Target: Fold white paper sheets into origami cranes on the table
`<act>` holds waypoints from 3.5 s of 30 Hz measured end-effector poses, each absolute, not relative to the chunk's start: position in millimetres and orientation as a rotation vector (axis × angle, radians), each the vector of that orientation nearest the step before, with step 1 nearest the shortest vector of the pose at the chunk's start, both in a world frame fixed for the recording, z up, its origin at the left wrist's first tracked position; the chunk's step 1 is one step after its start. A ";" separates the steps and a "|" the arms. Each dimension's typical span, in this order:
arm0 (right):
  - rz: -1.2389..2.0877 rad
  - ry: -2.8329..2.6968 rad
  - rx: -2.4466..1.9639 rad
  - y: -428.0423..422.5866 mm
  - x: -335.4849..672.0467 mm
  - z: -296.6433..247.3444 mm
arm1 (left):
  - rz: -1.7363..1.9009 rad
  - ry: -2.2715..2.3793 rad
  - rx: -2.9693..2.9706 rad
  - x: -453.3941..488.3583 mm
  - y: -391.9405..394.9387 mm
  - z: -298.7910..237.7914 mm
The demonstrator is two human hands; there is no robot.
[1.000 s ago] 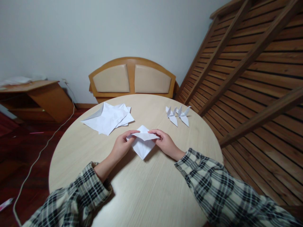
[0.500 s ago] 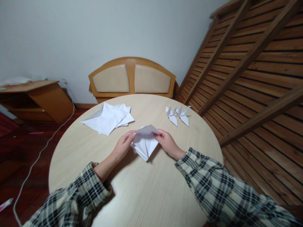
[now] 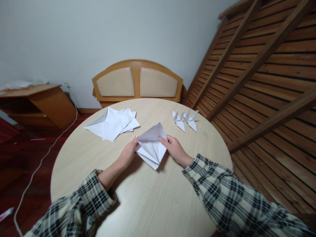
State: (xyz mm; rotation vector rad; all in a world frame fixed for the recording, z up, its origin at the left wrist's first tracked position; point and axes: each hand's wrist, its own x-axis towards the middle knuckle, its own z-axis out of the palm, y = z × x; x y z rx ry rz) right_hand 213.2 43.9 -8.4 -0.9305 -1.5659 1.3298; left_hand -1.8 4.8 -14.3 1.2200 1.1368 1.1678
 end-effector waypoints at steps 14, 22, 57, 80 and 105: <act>1.221 -1.610 -1.026 43.5 213.9 -7.2 | 1.149 1.249 1.492 1.2 2.3 -4.3; 1.048 -1.680 -1.051 45.7 215.7 -6.6 | 1.143 1.299 1.596 -1.0 -0.4 5.9; 1.242 -1.586 -0.957 42.9 214.7 -6.7 | 1.196 1.265 1.259 -2.0 10.3 -13.7; 1.457 -1.485 -0.906 41.3 211.8 -8.7 | 1.215 1.037 1.140 4.7 3.7 -8.8; 1.584 -1.484 -0.825 35.8 209.4 0.8 | 1.115 1.058 1.251 9.3 -3.1 1.8</act>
